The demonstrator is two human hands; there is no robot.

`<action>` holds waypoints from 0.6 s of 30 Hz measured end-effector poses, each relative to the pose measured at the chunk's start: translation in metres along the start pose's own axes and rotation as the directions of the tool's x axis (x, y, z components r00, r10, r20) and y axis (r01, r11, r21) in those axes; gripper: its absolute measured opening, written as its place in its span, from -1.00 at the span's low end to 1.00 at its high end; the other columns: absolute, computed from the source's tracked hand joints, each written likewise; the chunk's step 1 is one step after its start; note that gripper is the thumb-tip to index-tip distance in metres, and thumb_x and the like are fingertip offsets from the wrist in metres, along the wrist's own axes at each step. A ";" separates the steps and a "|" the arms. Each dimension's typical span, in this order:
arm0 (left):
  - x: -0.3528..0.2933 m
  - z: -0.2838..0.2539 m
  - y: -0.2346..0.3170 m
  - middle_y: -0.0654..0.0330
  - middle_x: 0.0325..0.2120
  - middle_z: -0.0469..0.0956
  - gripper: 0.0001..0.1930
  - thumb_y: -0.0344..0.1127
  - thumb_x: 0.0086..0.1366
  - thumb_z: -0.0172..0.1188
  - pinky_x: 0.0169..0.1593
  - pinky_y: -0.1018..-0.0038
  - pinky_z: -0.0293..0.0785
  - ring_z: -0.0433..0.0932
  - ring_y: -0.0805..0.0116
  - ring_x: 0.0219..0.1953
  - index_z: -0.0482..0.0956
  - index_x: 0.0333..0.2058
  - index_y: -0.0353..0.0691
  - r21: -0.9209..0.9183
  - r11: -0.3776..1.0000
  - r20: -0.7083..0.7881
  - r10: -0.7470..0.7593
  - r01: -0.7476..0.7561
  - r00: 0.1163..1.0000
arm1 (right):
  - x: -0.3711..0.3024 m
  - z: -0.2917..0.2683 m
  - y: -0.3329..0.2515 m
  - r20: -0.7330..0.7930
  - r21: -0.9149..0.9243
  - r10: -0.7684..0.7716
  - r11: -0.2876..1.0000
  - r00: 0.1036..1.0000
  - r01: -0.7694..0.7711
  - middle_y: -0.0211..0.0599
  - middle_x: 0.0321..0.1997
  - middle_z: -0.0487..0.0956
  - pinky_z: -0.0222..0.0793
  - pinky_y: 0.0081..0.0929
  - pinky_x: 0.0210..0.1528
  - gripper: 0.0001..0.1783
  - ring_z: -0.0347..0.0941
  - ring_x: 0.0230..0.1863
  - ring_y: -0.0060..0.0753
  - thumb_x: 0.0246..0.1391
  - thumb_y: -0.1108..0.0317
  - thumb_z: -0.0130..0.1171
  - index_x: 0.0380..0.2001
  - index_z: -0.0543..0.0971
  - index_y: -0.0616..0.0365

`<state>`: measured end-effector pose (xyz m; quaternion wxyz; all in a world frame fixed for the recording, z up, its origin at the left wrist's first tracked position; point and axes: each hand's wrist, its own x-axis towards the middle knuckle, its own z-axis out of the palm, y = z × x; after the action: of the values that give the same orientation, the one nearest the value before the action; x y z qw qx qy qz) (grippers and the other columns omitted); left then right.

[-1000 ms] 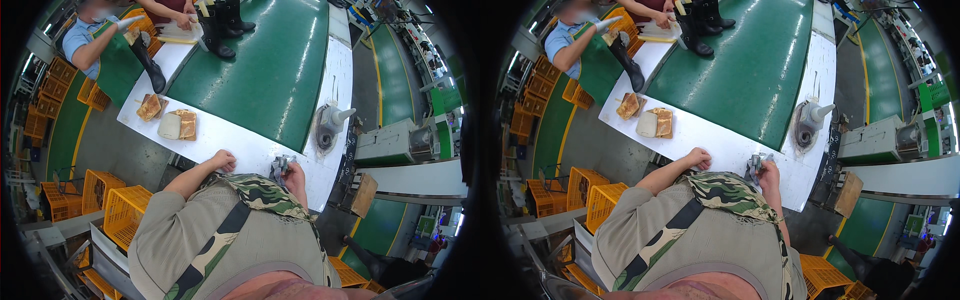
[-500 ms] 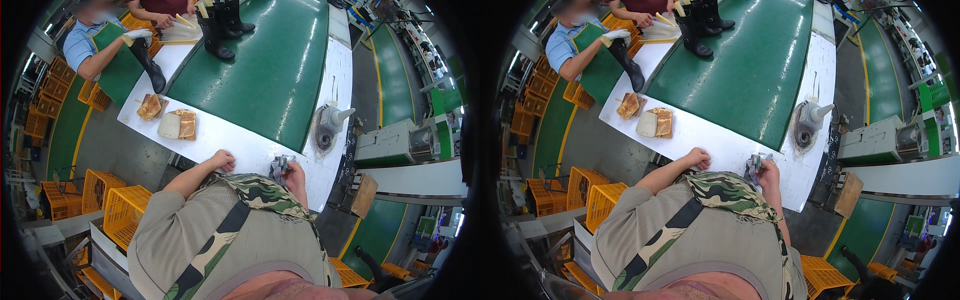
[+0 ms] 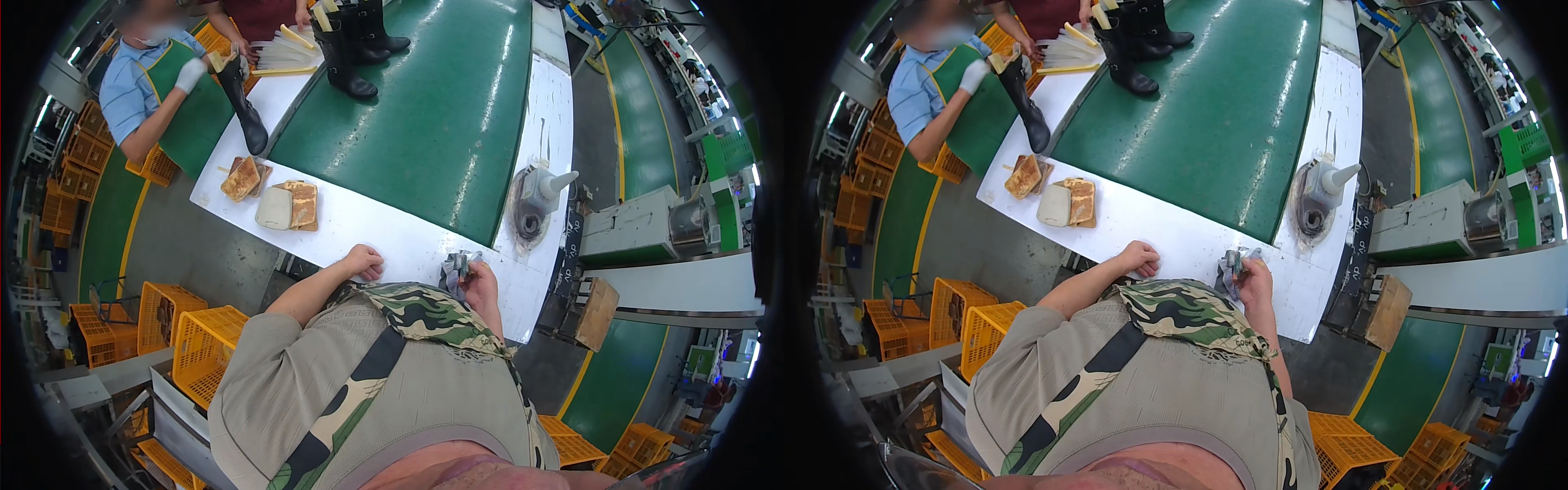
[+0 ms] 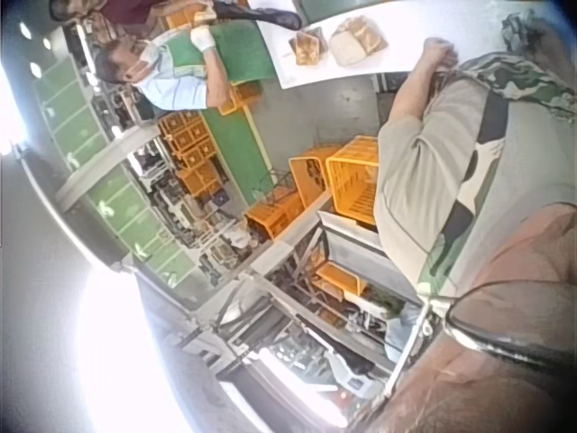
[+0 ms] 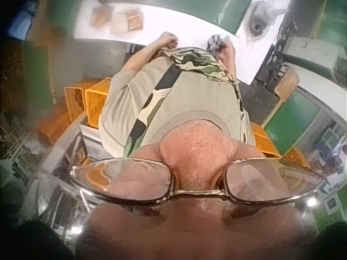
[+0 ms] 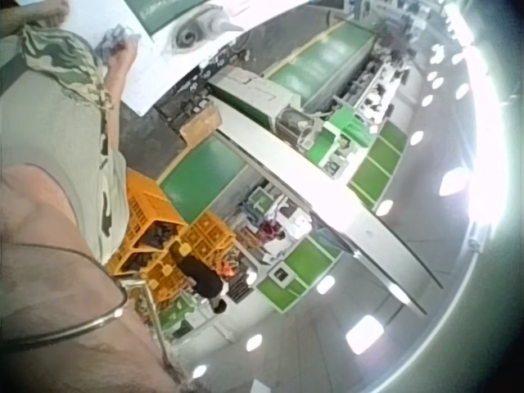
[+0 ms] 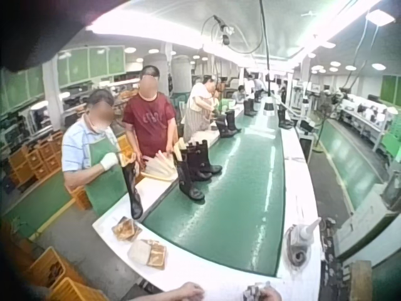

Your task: The recorder applies adhesive or glue to the bottom of black boots using a small brush at a footwear manufacturing assembly line.

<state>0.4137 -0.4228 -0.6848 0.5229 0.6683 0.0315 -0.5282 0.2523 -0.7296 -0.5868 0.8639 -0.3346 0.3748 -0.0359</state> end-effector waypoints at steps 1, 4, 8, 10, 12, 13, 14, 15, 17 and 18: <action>0.000 0.000 0.000 0.01 -0.43 0.67 -0.76 -0.26 0.29 0.24 -0.49 0.40 0.63 0.69 0.21 -0.49 0.61 -0.25 -0.36 0.000 1.000 0.000 0.000 0.000 1.000 | 0.000 0.000 0.000 -0.018 -0.005 -0.003 1.000 1.000 0.002 -0.34 -0.44 0.60 0.47 -0.41 -0.48 -0.95 0.50 -0.54 -0.37 0.13 0.43 0.15 -0.35 0.48 0.04; 0.001 0.000 0.000 -0.01 -0.42 0.68 -0.76 -0.26 0.29 0.24 -0.49 0.39 0.63 0.69 0.19 -0.50 0.60 -0.24 -0.37 -0.006 1.000 -0.002 -0.005 0.005 1.000 | 0.002 0.000 0.001 -0.017 0.002 -0.004 1.000 1.000 0.004 -0.31 -0.43 0.61 0.47 -0.41 -0.48 -0.95 0.51 -0.53 -0.37 0.14 0.44 0.13 -0.34 0.47 0.07; 0.003 0.000 -0.001 -0.01 -0.42 0.68 -0.76 -0.26 0.29 0.24 -0.48 0.39 0.63 0.70 0.18 -0.50 0.59 -0.24 -0.36 -0.010 1.000 -0.002 -0.012 0.012 1.000 | 0.003 0.000 0.002 -0.004 0.017 -0.003 1.000 1.000 0.003 -0.26 -0.43 0.60 0.45 -0.40 -0.50 -0.95 0.50 -0.53 -0.36 0.15 0.45 0.13 -0.36 0.45 0.10; 0.003 -0.001 -0.002 -0.01 -0.42 0.68 -0.76 -0.27 0.29 0.24 -0.48 0.39 0.63 0.69 0.18 -0.50 0.59 -0.24 -0.36 -0.011 1.000 0.003 -0.010 0.010 1.000 | 0.003 0.000 0.003 -0.051 0.018 -0.007 1.000 0.999 0.008 -0.24 -0.43 0.60 0.44 -0.39 -0.51 -0.93 0.50 -0.54 -0.34 0.15 0.45 0.13 -0.37 0.44 0.10; 0.004 0.000 -0.002 -0.01 -0.42 0.67 -0.76 -0.27 0.29 0.24 -0.49 0.39 0.63 0.69 0.18 -0.50 0.59 -0.24 -0.36 -0.012 1.000 0.004 -0.012 0.012 1.000 | 0.004 -0.001 0.003 -0.042 0.037 0.008 0.999 0.999 -0.007 -0.23 -0.44 0.60 0.43 -0.37 -0.53 -0.92 0.49 -0.55 -0.33 0.14 0.45 0.14 -0.38 0.43 0.10; 0.004 0.000 -0.002 -0.01 -0.43 0.67 -0.76 -0.27 0.29 0.24 -0.49 0.39 0.63 0.69 0.19 -0.50 0.59 -0.24 -0.36 -0.013 1.000 0.004 -0.011 0.011 1.000 | 0.004 -0.002 0.003 -0.062 0.025 0.012 1.000 0.998 -0.010 -0.23 -0.45 0.60 0.42 -0.37 -0.54 -0.91 0.49 -0.56 -0.32 0.13 0.45 0.15 -0.39 0.43 0.10; 0.004 0.000 -0.002 -0.01 -0.43 0.67 -0.76 -0.27 0.29 0.24 -0.49 0.39 0.63 0.69 0.19 -0.50 0.59 -0.24 -0.36 -0.015 1.000 -0.001 -0.018 0.018 1.000 | 0.005 -0.002 0.003 -0.042 0.035 0.013 0.999 0.999 -0.012 -0.23 -0.45 0.59 0.42 -0.36 -0.54 -0.91 0.48 -0.57 -0.32 0.13 0.44 0.15 -0.39 0.43 0.09; 0.004 -0.001 -0.002 -0.01 -0.43 0.67 -0.76 -0.26 0.29 0.24 -0.49 0.39 0.63 0.69 0.19 -0.50 0.59 -0.24 -0.36 -0.013 1.000 0.005 -0.010 0.010 1.000 | 0.006 -0.002 0.003 -0.038 0.031 0.011 0.999 0.999 -0.010 -0.23 -0.46 0.59 0.42 -0.36 -0.55 -0.90 0.48 -0.58 -0.31 0.13 0.44 0.15 -0.40 0.42 0.09; 0.004 -0.001 -0.002 -0.01 -0.42 0.67 -0.76 -0.26 0.29 0.24 -0.49 0.39 0.63 0.69 0.19 -0.50 0.59 -0.24 -0.36 -0.011 1.000 0.003 -0.015 0.015 1.000 | 0.007 -0.003 0.004 -0.030 0.028 0.009 1.000 1.000 -0.008 -0.23 -0.46 0.59 0.42 -0.35 -0.55 -0.90 0.47 -0.59 -0.31 0.13 0.44 0.16 -0.41 0.42 0.09; 0.004 -0.001 -0.002 0.00 -0.42 0.67 -0.76 -0.27 0.29 0.23 -0.48 0.39 0.63 0.69 0.19 -0.50 0.60 -0.24 -0.36 -0.011 1.000 0.008 -0.008 0.008 1.000 | 0.007 -0.003 0.004 -0.026 0.030 0.008 1.000 1.000 -0.008 -0.23 -0.47 0.59 0.41 -0.35 -0.55 -0.89 0.47 -0.59 -0.30 0.13 0.44 0.16 -0.41 0.42 0.09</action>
<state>0.4145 -0.4235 -0.6896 0.5247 0.6630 0.0351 -0.5329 0.2545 -0.7302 -0.5954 0.8639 -0.3198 0.3869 -0.0423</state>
